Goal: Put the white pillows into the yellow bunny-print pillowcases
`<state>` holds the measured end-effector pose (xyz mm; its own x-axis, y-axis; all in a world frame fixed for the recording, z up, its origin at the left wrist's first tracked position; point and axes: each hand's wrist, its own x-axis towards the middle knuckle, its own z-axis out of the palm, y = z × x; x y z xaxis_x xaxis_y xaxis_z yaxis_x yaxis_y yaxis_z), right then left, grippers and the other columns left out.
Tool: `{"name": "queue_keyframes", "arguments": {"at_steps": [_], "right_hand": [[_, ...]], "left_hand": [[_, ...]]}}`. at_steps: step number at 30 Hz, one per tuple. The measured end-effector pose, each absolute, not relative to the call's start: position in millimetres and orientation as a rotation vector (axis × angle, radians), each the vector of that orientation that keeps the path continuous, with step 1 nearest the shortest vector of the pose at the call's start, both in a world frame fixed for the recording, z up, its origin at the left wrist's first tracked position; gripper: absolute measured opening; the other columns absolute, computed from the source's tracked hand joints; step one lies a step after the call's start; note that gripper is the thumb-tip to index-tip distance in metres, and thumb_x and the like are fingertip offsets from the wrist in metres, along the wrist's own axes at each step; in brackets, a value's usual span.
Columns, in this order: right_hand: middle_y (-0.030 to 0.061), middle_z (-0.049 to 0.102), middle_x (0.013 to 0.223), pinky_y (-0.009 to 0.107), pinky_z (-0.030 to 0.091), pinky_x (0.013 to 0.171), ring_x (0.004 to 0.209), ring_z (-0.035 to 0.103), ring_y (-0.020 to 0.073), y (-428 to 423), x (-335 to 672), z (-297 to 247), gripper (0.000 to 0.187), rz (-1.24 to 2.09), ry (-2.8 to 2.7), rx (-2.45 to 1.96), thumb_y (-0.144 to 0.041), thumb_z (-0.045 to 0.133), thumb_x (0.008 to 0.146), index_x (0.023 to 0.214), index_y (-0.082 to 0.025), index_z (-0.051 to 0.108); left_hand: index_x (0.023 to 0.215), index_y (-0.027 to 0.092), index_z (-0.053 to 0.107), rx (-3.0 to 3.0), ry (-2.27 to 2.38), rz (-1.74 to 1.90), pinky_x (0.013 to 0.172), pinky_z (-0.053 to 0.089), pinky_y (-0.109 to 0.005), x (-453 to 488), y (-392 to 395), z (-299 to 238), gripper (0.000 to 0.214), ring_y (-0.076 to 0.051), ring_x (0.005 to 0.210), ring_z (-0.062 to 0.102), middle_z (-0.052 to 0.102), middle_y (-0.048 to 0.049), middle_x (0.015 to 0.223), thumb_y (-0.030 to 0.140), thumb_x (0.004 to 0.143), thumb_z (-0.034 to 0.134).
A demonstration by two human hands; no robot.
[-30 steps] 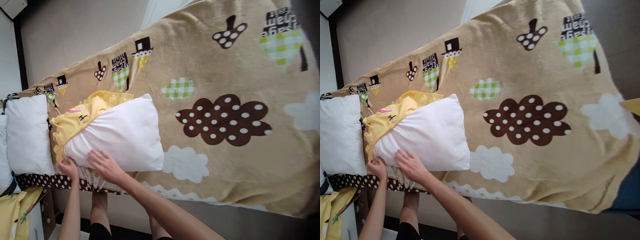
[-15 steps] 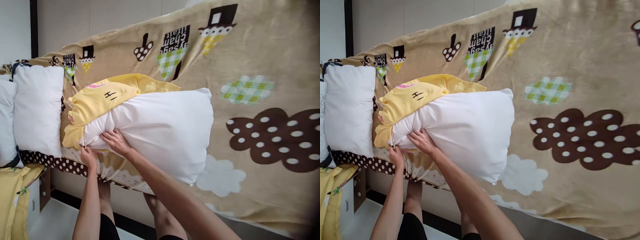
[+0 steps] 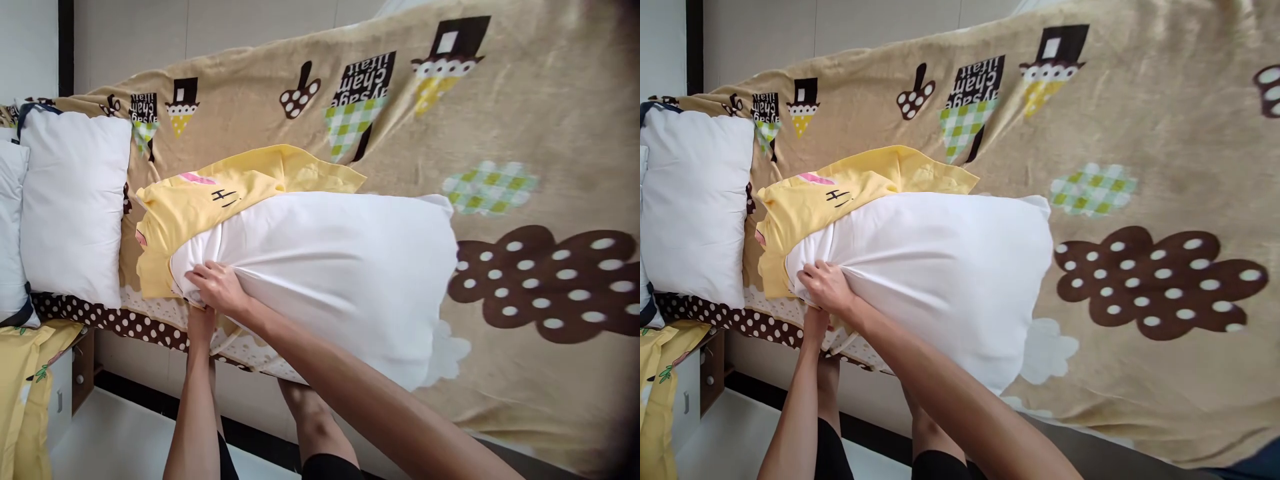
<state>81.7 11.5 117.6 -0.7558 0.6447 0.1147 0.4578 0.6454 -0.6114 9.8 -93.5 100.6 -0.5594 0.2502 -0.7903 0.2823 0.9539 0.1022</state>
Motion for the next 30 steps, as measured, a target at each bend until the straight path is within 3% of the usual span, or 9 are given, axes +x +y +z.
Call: {"name": "queue_keyframes", "arguments": {"at_steps": [3,9,13,16,19,21,24,27,30], "right_hand": [[0.006,0.067,0.092,0.032,0.035,0.065,0.078,0.05,0.0186,7,75,119,0.028,0.876,-2.514,-0.917,-0.006,0.047,0.087,0.101,-0.019,0.067],[0.0048,0.071,0.088,0.028,0.034,0.059,0.08,0.058,0.0174,18,77,120,0.019,1.203,-2.762,-0.479,-0.011,0.055,0.086,0.082,-0.02,0.071],[0.007,0.071,0.075,0.029,0.039,0.06,0.075,0.062,0.0196,-8,75,126,0.015,1.248,-2.915,-0.453,-0.011,0.062,0.081,0.07,-0.016,0.07],[0.0069,0.071,0.084,0.029,0.046,0.069,0.086,0.063,0.0201,-20,86,132,0.002,1.265,-2.855,-0.384,-0.015,0.071,0.074,0.073,-0.017,0.071],[0.006,0.072,0.101,0.031,0.049,0.08,0.094,0.064,0.0193,3,128,126,0.019,1.449,-2.471,-0.499,-0.029,0.066,0.081,0.096,-0.022,0.072],[0.0092,0.07,0.111,0.038,0.047,0.089,0.101,0.063,0.0221,33,170,112,0.03,1.412,-2.163,-0.912,-0.036,0.052,0.09,0.11,-0.022,0.068],[0.0172,0.063,0.124,0.053,0.034,0.102,0.116,0.056,0.0323,75,226,83,0.05,1.125,-2.085,-1.632,-0.054,0.05,0.087,0.119,-0.017,0.061],[0.0195,0.062,0.123,0.056,0.03,0.101,0.117,0.054,0.036,98,246,65,0.071,1.143,-2.251,-1.919,-0.069,0.055,0.077,0.122,-0.014,0.057],[0.0177,0.068,0.109,0.046,0.039,0.091,0.105,0.059,0.0341,102,234,69,0.064,1.31,-2.395,-1.942,-0.067,0.058,0.075,0.112,-0.015,0.062]], "left_hand": [[0.07,0.017,0.062,0.305,2.057,-0.048,0.051,0.047,-0.029,10,-95,116,0.018,-0.019,0.047,0.063,0.068,-0.0054,0.062,0.028,0.08,0.053],[0.06,0.019,0.058,0.504,2.042,0.174,0.06,0.049,-0.026,23,-117,168,0.023,-0.019,0.064,0.067,0.069,-0.0066,0.065,0.02,0.082,0.049],[0.055,0.019,0.059,0.611,2.11,-0.126,0.062,0.048,-0.03,34,-129,176,0.026,-0.022,0.064,0.068,0.069,-0.0106,0.066,0.018,0.08,0.052],[0.064,0.016,0.066,0.649,2.275,-0.364,0.066,0.048,-0.036,24,-121,169,0.017,-0.032,0.078,0.07,0.071,-0.0196,0.076,0.018,0.078,0.056],[0.069,0.016,0.068,0.705,2.376,-0.454,0.067,0.046,-0.037,-1,-107,165,0.019,-0.035,0.084,0.069,0.071,-0.0212,0.081,0.027,0.08,0.057],[0.066,0.018,0.067,0.719,2.394,-0.505,0.068,0.045,-0.036,-17,-100,166,0.025,-0.033,0.084,0.068,0.071,-0.0181,0.08,0.031,0.082,0.053],[0.076,0.018,0.067,0.872,2.492,-0.486,0.072,0.045,-0.036,-29,-88,167,0.024,-0.029,0.085,0.065,0.069,-0.0142,0.084,0.03,0.086,0.048],[0.108,0.012,0.062,1.32,2.618,-0.318,0.082,0.046,-0.039,-33,-67,165,0.03,-0.031,0.1,0.059,0.064,-0.0175,0.104,0.024,0.084,0.051],[0.124,0.011,0.056,1.715,2.479,-0.247,0.091,0.044,-0.041,-37,-31,155,0.043,-0.032,0.111,0.054,0.059,-0.0184,0.118,0.014,0.081,0.053]]}}
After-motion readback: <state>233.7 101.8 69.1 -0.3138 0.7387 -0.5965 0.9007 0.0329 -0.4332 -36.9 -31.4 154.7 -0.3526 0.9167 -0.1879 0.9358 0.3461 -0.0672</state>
